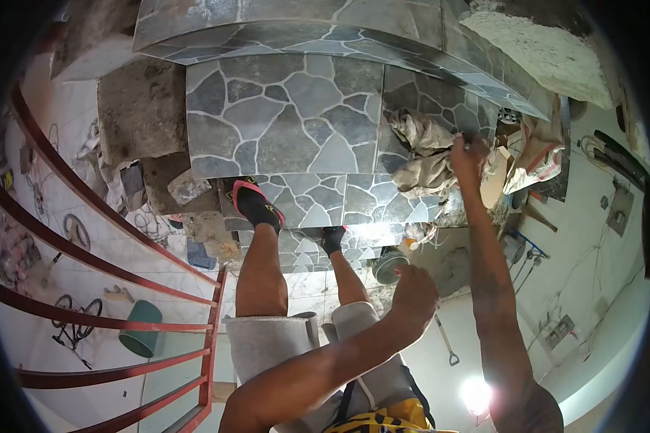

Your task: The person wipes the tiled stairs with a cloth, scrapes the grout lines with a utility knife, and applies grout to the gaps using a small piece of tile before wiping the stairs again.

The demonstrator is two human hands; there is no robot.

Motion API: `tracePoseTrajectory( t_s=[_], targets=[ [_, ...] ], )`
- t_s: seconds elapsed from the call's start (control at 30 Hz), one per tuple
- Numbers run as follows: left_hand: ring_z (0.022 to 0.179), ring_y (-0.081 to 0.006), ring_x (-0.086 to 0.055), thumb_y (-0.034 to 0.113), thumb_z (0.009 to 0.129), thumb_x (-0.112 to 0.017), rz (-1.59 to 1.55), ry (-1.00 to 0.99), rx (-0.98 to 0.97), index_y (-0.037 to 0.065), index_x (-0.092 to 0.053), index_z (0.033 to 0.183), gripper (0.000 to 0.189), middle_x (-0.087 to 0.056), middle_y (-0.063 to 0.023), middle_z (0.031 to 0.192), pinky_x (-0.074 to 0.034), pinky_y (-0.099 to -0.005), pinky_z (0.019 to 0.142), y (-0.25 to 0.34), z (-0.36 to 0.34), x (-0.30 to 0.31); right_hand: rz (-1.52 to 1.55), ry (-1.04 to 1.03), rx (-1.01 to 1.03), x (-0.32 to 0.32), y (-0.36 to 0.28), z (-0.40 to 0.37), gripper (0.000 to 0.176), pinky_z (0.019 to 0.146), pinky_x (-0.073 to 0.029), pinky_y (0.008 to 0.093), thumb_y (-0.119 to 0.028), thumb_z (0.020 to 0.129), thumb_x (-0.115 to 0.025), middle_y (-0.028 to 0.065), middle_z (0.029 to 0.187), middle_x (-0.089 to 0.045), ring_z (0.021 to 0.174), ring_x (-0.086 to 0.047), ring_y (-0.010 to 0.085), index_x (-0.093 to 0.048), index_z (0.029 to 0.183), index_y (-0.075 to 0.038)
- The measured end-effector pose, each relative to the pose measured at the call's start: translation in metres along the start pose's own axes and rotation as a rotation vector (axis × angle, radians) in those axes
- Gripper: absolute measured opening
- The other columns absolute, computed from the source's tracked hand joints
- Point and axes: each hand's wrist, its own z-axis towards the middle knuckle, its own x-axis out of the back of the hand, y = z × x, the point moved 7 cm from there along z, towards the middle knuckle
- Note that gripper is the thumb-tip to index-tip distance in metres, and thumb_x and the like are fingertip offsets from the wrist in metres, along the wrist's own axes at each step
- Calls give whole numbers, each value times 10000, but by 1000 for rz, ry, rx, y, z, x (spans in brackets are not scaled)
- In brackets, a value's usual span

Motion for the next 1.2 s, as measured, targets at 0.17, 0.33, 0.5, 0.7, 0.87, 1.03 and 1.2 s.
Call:
tracePoseTrajectory(
  t_s=[0.17, 0.33, 0.5, 0.7, 0.87, 1.03, 1.2],
  targets=[
    [861, -275, -599, 199, 775, -626, -182, -60, -14, 69, -700, 898, 194, -630, -113, 845, -432, -503, 742, -11, 2, 0, -216, -120, 649, 2, -121, -57, 658, 1037, -337, 521, -375, 836, -674, 291, 1333, -475, 1262, -426, 441, -484, 1375, -49],
    [843, -279, -640, 162, 749, -636, -251, 262, 344, 76, -653, 778, 93, -625, -114, 798, -464, -442, 721, -119, -79, 114, -228, -303, 758, -57, -74, -30, 546, 906, -434, 492, -239, 837, -686, 286, 1200, -540, 1069, -540, 441, -516, 1329, -74],
    [838, -330, -670, 133, 835, -598, -372, 355, 745, 10, -647, 944, 172, -678, -172, 871, -508, -430, 734, -332, -200, 93, 70, -432, 165, -41, -44, 56, 387, 917, -441, 463, -134, 931, -569, 277, 1181, -551, 1084, -530, 456, -518, 1287, 10],
    [1062, -388, -601, 196, 774, -729, -66, 418, 961, 26, -544, 1216, 508, -593, -246, 1163, -494, -446, 886, -511, -245, -70, -136, -134, 888, 28, -146, -70, 466, 1001, -406, 476, -27, 908, -550, 235, 1373, -446, 1228, -463, 408, -469, 1367, -13],
    [1141, -350, -535, 239, 691, -809, 332, 380, 856, 43, -474, 1315, 735, -521, -176, 1247, -464, -439, 925, -551, -211, -106, 21, -637, 701, 12, -124, -196, 451, 977, -426, 442, -3, 873, -573, 226, 1393, -433, 1193, -485, 383, -506, 1318, -6],
    [1168, -311, -512, 297, 650, -841, 369, 281, 891, 34, -478, 1331, 816, -530, -130, 1246, -415, -427, 989, -562, -206, -113, -8, -830, 552, 2, -95, -256, 449, 947, -438, 434, 1, 838, -608, 234, 1354, -447, 1170, -493, 388, -532, 1281, -4],
    [1207, -347, -479, 345, 662, -851, 397, 269, 923, 9, -472, 1292, 809, -520, -167, 1232, -379, -476, 1028, -566, -206, -121, 7, -858, 414, -11, -99, -262, 423, 988, -421, 460, -25, 838, -594, 238, 1324, -455, 1187, -482, 415, -537, 1255, 12]
  ],
)
